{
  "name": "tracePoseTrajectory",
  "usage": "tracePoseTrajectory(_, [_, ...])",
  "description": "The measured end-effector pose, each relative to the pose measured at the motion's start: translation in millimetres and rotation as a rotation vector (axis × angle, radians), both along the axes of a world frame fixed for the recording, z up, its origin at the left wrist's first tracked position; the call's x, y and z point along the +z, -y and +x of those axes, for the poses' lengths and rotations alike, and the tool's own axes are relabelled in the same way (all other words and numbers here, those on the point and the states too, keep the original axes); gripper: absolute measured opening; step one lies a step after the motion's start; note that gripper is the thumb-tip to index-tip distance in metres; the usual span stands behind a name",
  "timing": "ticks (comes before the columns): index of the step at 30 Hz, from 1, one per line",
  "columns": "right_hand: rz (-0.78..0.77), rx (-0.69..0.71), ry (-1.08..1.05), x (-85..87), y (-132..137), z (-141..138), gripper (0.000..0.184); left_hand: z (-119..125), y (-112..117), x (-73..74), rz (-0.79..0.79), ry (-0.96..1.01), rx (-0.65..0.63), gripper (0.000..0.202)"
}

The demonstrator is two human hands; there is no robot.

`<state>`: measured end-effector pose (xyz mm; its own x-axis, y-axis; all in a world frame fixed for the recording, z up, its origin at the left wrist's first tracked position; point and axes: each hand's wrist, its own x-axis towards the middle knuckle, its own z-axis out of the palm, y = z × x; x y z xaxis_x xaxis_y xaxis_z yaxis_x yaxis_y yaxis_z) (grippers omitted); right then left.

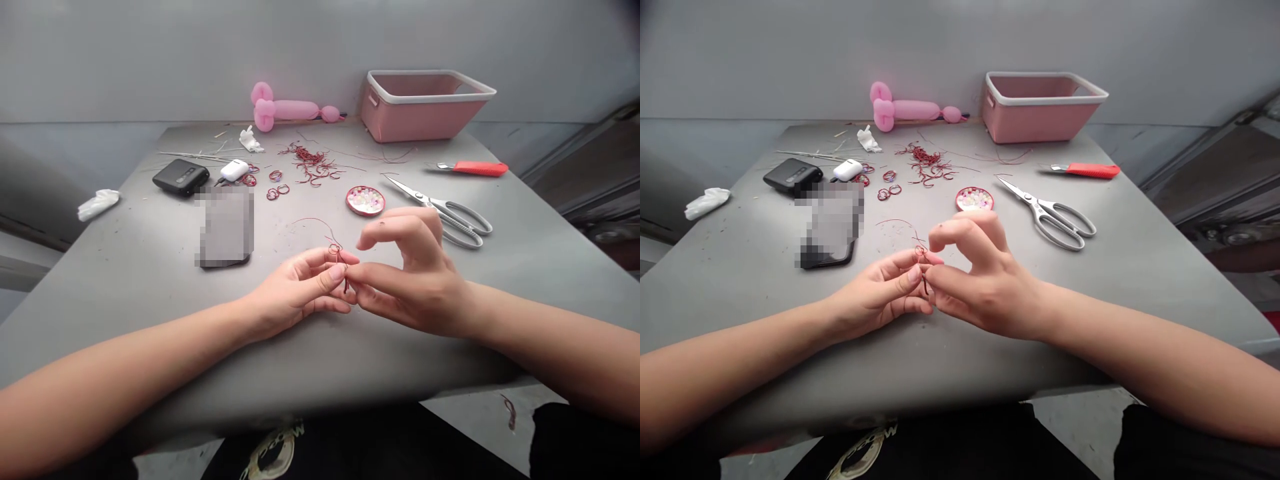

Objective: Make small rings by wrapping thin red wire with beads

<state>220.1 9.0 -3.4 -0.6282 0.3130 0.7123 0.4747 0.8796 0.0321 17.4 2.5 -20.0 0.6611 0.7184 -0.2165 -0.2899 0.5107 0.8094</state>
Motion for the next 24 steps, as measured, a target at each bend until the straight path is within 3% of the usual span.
tracePoseTrajectory(5, [-0.067,0.006,-0.034,-1.8,-9,3,0.009,3,1,2.5,0.032,-0.082,0.050,0.048])
tracePoseTrajectory(10, [-0.153,0.006,-0.071,-4.5,-13,6,0.007,9,8,3.6,0.222,-0.233,0.187,0.030])
tracePoseTrajectory(15, [-0.160,-0.024,-0.058,-3.8,-15,7,0.009,10,8,4.4,0.558,-0.516,0.277,0.021])
tracePoseTrajectory(20, [-0.225,-0.107,-0.091,-6.2,-15,3,0.011,10,0,10.0,0.814,-0.710,0.286,0.013])
tracePoseTrajectory(24, [-0.380,-0.091,-0.145,-7.2,-15,3,0.012,11,-7,19.6,0.984,-0.766,0.273,0.014])
